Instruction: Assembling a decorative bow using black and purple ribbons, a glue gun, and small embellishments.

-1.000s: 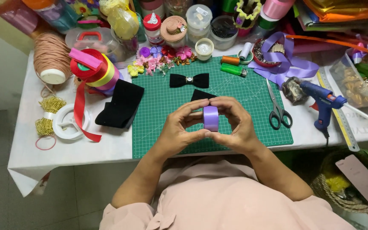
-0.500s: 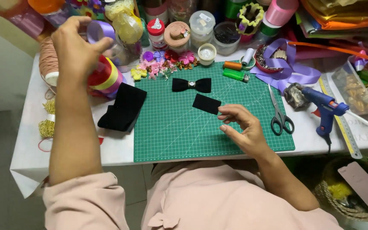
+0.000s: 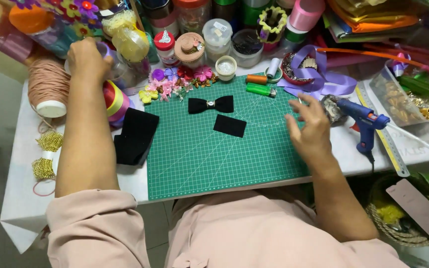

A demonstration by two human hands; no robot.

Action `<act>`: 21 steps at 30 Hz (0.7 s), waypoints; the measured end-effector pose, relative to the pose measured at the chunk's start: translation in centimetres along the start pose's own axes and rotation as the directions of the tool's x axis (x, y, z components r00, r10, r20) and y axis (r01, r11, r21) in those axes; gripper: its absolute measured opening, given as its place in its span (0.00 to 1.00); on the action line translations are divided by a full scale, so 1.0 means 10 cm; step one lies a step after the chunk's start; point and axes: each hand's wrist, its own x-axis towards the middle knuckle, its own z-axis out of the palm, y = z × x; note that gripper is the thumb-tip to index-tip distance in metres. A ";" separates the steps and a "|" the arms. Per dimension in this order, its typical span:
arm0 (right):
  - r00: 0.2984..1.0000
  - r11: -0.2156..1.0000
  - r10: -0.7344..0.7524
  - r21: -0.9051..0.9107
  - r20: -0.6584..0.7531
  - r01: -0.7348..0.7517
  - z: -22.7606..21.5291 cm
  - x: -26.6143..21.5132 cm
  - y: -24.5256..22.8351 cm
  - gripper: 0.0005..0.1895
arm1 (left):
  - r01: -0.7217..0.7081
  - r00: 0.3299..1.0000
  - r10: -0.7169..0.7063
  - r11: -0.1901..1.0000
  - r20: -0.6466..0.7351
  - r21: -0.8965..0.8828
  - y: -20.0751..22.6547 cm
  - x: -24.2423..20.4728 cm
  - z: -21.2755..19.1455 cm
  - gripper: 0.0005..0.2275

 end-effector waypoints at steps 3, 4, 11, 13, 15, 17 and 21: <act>0.989 0.964 0.141 -0.223 -0.036 -0.146 -0.07 0.24 0.44 0.19 | -0.013 1.000 0.013 1.000 0.002 -0.003 0.14 -0.17 -0.14 0.19; 0.969 0.911 0.248 -0.337 -0.020 -0.240 -0.08 0.32 0.59 0.18 | -0.008 1.000 0.008 1.000 0.010 0.005 0.20 -0.26 -0.21 0.21; 0.737 0.713 0.649 -0.491 0.190 -0.501 -0.07 0.79 0.42 0.07 | -0.112 0.890 0.207 0.963 -0.407 0.246 0.48 -0.81 -0.23 0.32; 0.789 0.736 0.589 -0.518 0.173 -0.435 -0.02 0.81 0.47 0.21 | -0.186 0.866 0.268 0.956 -0.423 0.226 0.84 -1.17 -0.43 0.32; 0.888 0.806 0.450 -0.472 0.099 -0.357 0.09 0.69 0.70 0.20 | -0.399 0.817 0.390 0.914 -0.424 0.071 1.08 -1.53 -0.44 0.27; 0.954 0.862 0.298 -0.433 0.015 -0.262 0.09 0.64 0.54 0.19 | -0.587 0.745 0.497 0.805 -0.446 -0.083 1.38 -1.87 -0.48 0.22; 0.994 0.968 -0.077 -0.245 -0.073 0.057 0.09 0.51 -0.43 0.21 | 0.123 0.656 0.674 0.350 0.341 -0.929 1.91 -2.36 -0.36 0.34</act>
